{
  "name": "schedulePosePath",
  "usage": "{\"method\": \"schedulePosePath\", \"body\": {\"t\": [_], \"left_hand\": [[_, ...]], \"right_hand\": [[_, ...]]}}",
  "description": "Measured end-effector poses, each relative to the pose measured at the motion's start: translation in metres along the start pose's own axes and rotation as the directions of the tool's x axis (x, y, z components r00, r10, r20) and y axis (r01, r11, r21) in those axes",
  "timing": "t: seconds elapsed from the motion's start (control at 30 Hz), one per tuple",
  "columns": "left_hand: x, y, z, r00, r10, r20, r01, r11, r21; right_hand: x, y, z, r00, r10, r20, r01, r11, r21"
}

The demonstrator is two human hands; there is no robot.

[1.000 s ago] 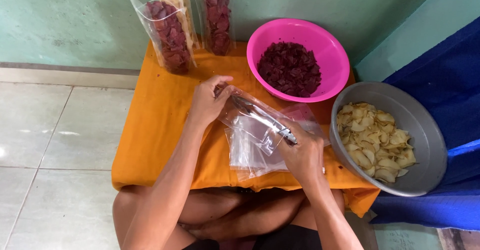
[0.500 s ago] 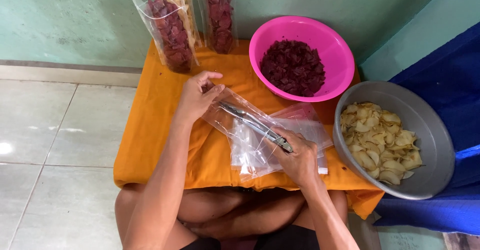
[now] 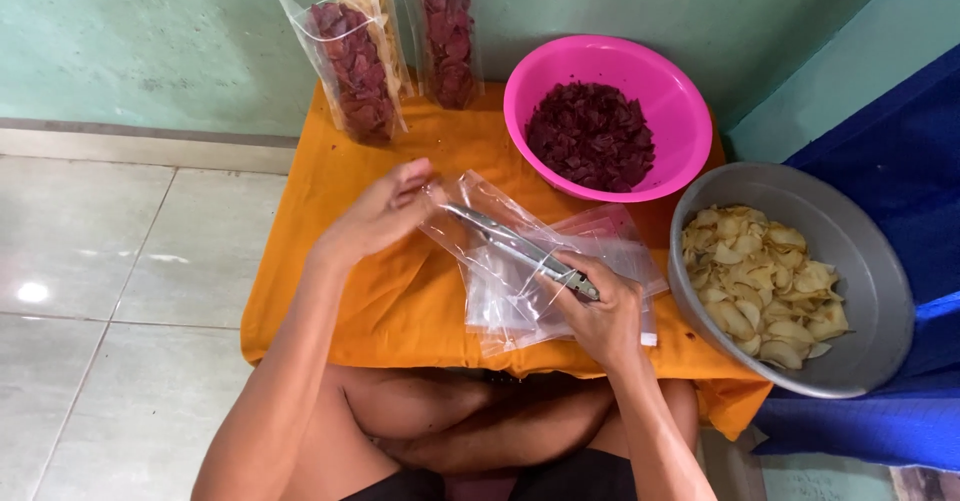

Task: Filling small plastic bags with chips using tongs and organizing them on a surface.

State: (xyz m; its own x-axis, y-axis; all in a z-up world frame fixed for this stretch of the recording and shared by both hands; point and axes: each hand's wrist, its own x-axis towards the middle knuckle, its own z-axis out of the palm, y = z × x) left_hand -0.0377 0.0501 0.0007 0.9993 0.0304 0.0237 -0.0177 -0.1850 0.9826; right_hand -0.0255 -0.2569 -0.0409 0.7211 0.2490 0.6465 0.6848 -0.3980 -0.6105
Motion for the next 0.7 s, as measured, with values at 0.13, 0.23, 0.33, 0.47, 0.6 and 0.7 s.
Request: {"method": "schedulePosePath", "body": {"t": [0.13, 0.23, 0.33, 0.47, 0.6, 0.7], "left_hand": [[0.004, -0.024, 0.005, 0.999, 0.021, -0.028, -0.022, 0.999, -0.036], [0.001, -0.026, 0.012, 0.989, 0.119, -0.091, -0.118, 0.993, 0.011], [0.000, -0.024, 0.017, 0.983, 0.130, -0.129, -0.133, 0.991, -0.014], [0.005, -0.030, 0.017, 0.971, 0.103, -0.215, -0.094, 0.994, 0.050], [0.007, -0.029, 0.022, 0.949, 0.127, -0.288, -0.082, 0.983, 0.162], [0.002, -0.019, 0.027, 0.934, 0.155, -0.322, -0.082, 0.970, 0.227]], "right_hand": [[0.000, -0.004, 0.001, 0.999, 0.008, -0.039, -0.009, 1.000, -0.022], [0.002, -0.010, 0.001, 0.998, 0.029, -0.057, -0.029, 1.000, -0.006], [0.004, -0.019, 0.002, 0.998, 0.040, -0.048, -0.041, 0.999, -0.011], [0.001, -0.018, 0.002, 0.999, 0.029, -0.030, -0.031, 0.999, -0.042], [-0.001, -0.026, 0.001, 0.996, 0.088, -0.013, -0.088, 0.994, -0.064], [0.003, -0.018, 0.002, 0.996, 0.092, 0.000, -0.092, 0.993, -0.071]]}}
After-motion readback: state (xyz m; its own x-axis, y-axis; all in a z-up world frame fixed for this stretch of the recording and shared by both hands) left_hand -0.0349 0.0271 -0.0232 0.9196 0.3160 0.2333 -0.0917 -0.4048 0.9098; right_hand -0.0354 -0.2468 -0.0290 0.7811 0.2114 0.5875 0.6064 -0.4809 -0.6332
